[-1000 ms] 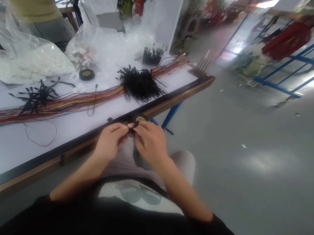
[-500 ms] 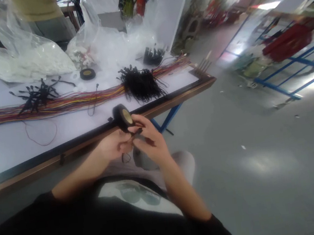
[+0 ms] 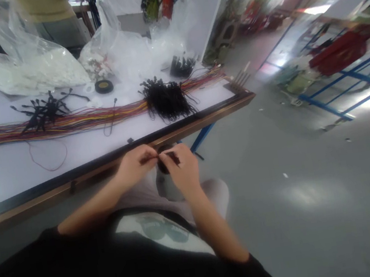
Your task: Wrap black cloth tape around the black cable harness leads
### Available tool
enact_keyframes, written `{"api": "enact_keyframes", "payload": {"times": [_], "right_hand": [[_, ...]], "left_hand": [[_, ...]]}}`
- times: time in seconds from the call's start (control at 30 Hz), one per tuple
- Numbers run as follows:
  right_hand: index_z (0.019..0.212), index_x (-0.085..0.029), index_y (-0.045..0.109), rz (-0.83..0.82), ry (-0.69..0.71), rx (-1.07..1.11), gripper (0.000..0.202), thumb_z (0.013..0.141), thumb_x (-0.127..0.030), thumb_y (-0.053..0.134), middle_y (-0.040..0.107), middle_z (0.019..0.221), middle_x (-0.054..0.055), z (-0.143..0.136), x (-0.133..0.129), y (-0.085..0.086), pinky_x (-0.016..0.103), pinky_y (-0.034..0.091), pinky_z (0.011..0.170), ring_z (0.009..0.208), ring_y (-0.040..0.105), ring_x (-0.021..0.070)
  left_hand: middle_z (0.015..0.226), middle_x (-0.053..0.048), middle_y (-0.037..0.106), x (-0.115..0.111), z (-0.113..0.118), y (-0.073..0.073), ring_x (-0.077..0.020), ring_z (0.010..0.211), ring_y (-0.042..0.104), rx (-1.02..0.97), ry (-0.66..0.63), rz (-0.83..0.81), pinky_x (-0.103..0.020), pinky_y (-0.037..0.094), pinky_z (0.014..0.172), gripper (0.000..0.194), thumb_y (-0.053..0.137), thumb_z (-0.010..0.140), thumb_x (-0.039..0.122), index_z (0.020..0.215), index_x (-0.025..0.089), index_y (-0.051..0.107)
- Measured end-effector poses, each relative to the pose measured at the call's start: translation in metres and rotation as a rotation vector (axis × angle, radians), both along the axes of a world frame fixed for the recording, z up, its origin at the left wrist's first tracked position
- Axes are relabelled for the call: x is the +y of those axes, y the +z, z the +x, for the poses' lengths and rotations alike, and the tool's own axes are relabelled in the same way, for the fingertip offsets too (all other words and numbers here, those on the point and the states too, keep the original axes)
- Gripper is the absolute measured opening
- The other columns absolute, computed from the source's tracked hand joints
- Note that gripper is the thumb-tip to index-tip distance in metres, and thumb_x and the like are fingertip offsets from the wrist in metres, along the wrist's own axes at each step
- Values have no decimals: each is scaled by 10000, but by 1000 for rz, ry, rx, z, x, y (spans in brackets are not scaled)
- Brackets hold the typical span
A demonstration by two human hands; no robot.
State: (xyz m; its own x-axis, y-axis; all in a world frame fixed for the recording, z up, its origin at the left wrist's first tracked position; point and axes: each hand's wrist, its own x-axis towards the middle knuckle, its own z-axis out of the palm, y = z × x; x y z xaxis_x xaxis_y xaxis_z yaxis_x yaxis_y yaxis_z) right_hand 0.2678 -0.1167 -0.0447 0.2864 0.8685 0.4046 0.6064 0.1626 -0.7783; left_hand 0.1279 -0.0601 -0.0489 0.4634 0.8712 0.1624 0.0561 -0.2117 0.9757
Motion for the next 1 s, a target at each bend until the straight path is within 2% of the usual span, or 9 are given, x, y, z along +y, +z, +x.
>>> {"api": "enact_keyframes", "payload": {"times": [0.13, 0.27, 0.47, 0.57, 0.67, 0.77, 0.83, 0.9, 1.0], "right_hand": [[791, -226, 579, -40, 7, 58, 101, 797, -322, 551, 626, 706, -15, -7, 2, -8, 283, 463, 603, 624, 577, 138], [781, -224, 548, 82, -42, -65, 87, 824, -291, 514, 648, 752, 13, -2, 6, -13, 303, 477, 644, 679, 604, 155], [748, -238, 547, 173, 117, -177, 77, 810, -223, 504, 679, 811, 14, -3, 5, -6, 311, 481, 681, 757, 628, 166], [727, -230, 554, 91, 62, -21, 79, 790, -277, 543, 680, 775, 9, -7, 3, -5, 315, 477, 667, 708, 623, 162], [692, -213, 544, -6, -18, 272, 142, 765, -331, 573, 638, 644, -16, -7, 6, -9, 307, 470, 630, 608, 595, 145], [660, -205, 526, -63, 24, 480, 170, 738, -343, 587, 588, 567, -35, -4, 8, -10, 291, 465, 580, 544, 565, 131], [652, -207, 533, -76, 65, 425, 152, 726, -322, 598, 591, 585, -32, -1, 7, -6, 288, 462, 588, 559, 559, 128], [654, -214, 551, -39, 100, 244, 117, 726, -291, 602, 615, 651, -20, 0, 5, 1, 305, 465, 649, 627, 568, 136], [632, -226, 562, 113, 142, -15, 112, 728, -259, 610, 614, 716, -4, 0, 2, 12, 344, 460, 729, 729, 571, 162]], "left_hand": [[679, 5, 587, -8, 7, -3, -122, 698, 540, 50, 133, 80, -251, 421, 716, 106, 542, 696, 107, 626, 182, 569], [761, 7, 581, -11, 10, -3, -102, 680, 542, -155, 147, -167, -229, 438, 645, 159, 583, 660, 98, 796, 174, 550], [575, 26, 483, 0, 3, 7, -55, 432, 420, -349, -194, -566, -199, 274, 393, 327, 662, 653, 422, 734, 153, 494], [585, 32, 471, 1, 4, 4, -44, 411, 383, -443, -219, -623, -203, 203, 374, 485, 666, 581, 582, 740, 165, 476], [573, 46, 424, -4, 0, 1, -49, 452, 369, -469, -141, -544, -203, 230, 408, 537, 694, 521, 620, 712, 174, 463], [710, 4, 488, -7, -13, 5, -118, 666, 483, -398, -209, -329, -222, 363, 533, 612, 820, 357, 517, 771, 181, 520], [859, -35, 513, -5, -23, 10, -178, 836, 498, -292, -345, -182, -244, 408, 624, 673, 866, 261, 409, 823, 188, 567], [906, -44, 501, -2, -27, 11, -172, 821, 483, -196, -409, -92, -246, 405, 622, 555, 851, 346, 370, 799, 185, 588], [809, -3, 480, 0, -20, 5, -103, 655, 440, -129, -182, -20, -226, 365, 572, 233, 709, 597, 260, 753, 186, 552]]}}
